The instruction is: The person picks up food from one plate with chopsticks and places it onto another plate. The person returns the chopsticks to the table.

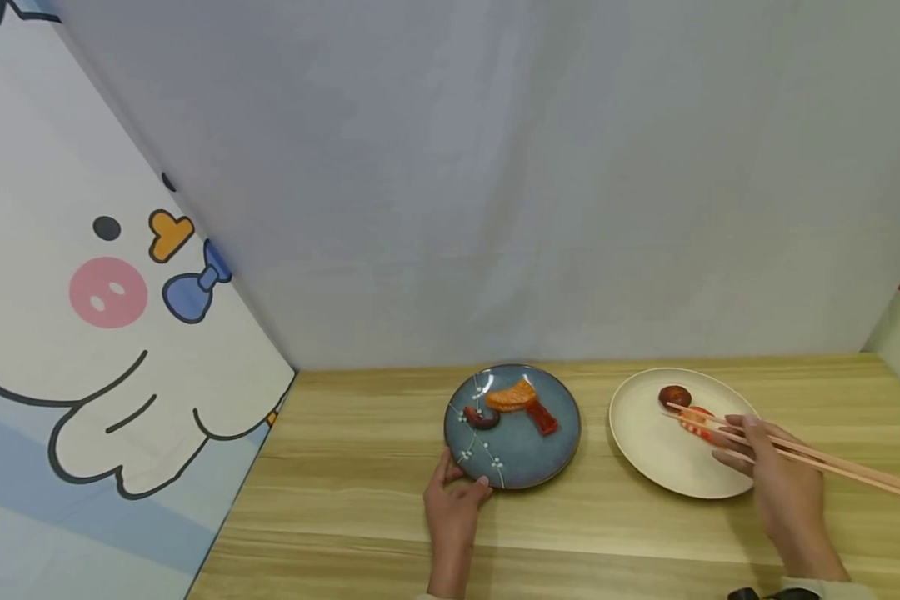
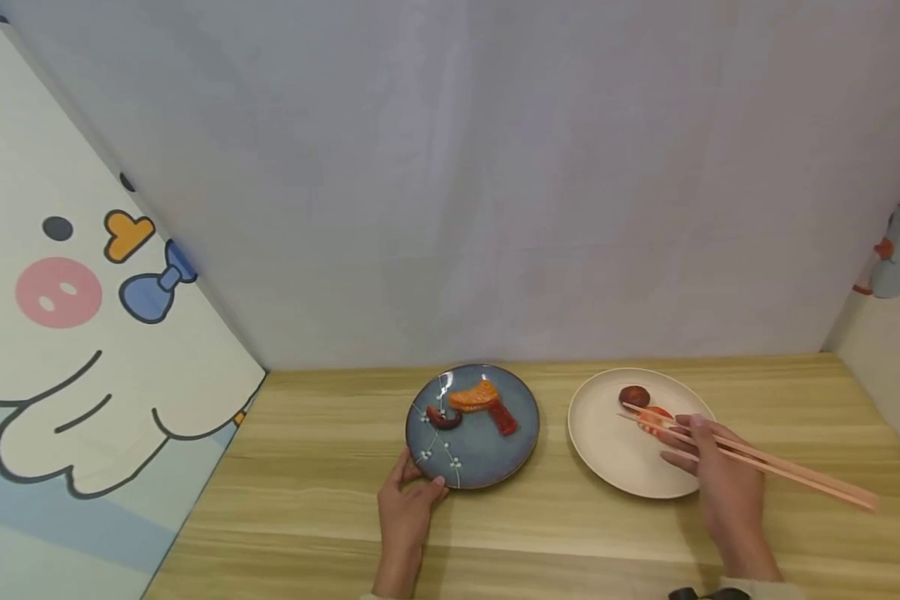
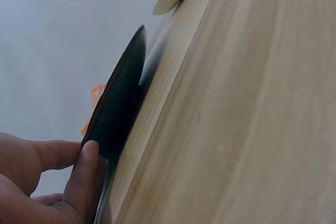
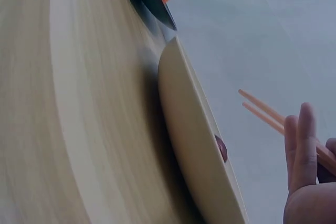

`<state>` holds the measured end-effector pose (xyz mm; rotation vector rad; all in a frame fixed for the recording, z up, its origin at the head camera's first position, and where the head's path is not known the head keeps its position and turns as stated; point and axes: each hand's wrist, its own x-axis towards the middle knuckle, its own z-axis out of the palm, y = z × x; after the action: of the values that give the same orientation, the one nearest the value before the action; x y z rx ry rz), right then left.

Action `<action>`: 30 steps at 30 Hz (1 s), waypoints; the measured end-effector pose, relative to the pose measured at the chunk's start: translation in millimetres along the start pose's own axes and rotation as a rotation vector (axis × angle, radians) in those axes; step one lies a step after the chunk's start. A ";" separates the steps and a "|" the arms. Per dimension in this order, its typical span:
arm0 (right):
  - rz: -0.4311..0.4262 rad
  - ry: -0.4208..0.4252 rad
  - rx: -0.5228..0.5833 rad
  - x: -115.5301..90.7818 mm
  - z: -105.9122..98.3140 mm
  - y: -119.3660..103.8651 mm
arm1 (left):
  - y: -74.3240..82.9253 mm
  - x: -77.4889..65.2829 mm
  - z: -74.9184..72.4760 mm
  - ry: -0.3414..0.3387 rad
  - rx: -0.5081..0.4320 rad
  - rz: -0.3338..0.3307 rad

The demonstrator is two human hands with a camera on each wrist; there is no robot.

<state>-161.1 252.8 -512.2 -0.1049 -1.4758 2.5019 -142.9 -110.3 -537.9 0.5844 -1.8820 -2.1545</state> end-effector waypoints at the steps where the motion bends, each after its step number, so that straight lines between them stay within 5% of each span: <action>1: -0.003 -0.017 -0.021 0.2 2.1 0.8 | 0.2 0.1 0.1 -0.001 -0.003 0.000; 9: -0.021 -0.084 -0.072 0.3 21.4 9.9 | 1.1 1.2 0.8 -0.006 -0.003 0.001; 30: -0.010 -0.091 -0.146 -1.2 53.6 24.6 | 1.0 1.2 0.9 -0.009 -0.018 -0.017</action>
<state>-173.5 195.3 -507.4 -0.0092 -1.6904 2.4182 -144.4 -110.1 -537.0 0.5899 -1.8664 -2.1861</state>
